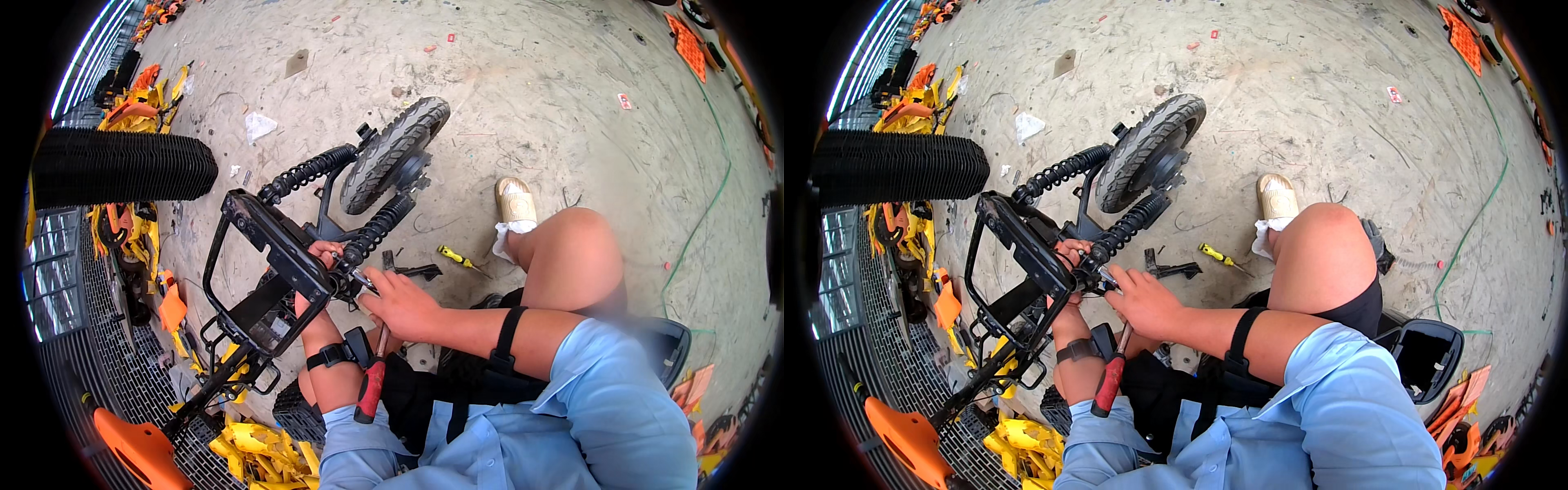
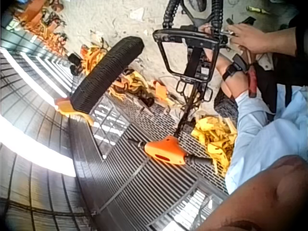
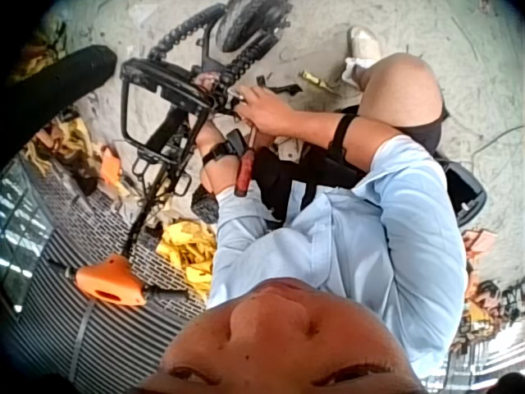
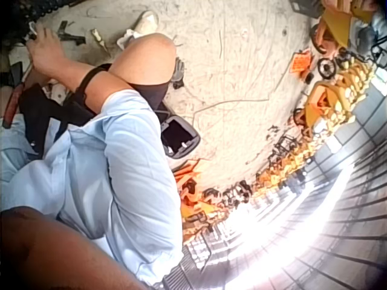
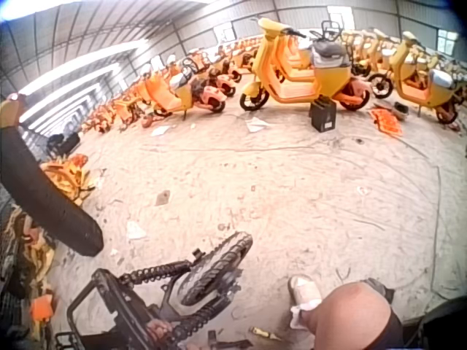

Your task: The person sits on the floor and uses a ratchet wrench to tighten a bolt on the rear suspension of a black electric scooter. The person holds the scooter frame with one hand and turns the wrench with the other.

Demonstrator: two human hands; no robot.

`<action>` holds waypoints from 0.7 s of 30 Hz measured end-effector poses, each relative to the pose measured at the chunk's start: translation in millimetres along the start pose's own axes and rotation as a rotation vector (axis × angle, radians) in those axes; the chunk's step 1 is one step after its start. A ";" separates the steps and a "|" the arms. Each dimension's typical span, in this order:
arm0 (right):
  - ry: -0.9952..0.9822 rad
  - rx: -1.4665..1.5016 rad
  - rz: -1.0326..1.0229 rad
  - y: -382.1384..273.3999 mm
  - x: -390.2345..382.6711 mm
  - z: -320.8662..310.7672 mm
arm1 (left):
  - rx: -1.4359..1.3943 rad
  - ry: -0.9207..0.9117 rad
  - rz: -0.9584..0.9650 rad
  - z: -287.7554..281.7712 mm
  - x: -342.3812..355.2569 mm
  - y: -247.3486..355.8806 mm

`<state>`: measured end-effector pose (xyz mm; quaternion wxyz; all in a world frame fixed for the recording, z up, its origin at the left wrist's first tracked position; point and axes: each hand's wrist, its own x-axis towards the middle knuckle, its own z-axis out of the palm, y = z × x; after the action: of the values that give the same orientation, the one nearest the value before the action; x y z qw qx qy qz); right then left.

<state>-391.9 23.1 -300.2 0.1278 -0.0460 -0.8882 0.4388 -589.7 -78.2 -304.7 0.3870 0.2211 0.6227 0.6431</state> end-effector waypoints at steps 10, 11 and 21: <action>0.012 -0.008 -0.008 -0.5 0.4 -1.4 | -0.014 0.053 -0.072 -15.7 -2.2 -10.0; 0.011 -0.009 -0.007 -1.0 0.5 -1.6 | -0.010 0.054 -0.071 -19.2 -2.8 -13.5; 0.018 -0.001 -0.009 1.6 -0.5 0.7 | -0.062 -0.004 0.040 -14.4 -2.0 -14.6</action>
<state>-391.7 23.5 -302.0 0.1376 -0.0461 -0.8876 0.4373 -596.4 -89.9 -320.3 0.3820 0.2227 0.5973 0.6691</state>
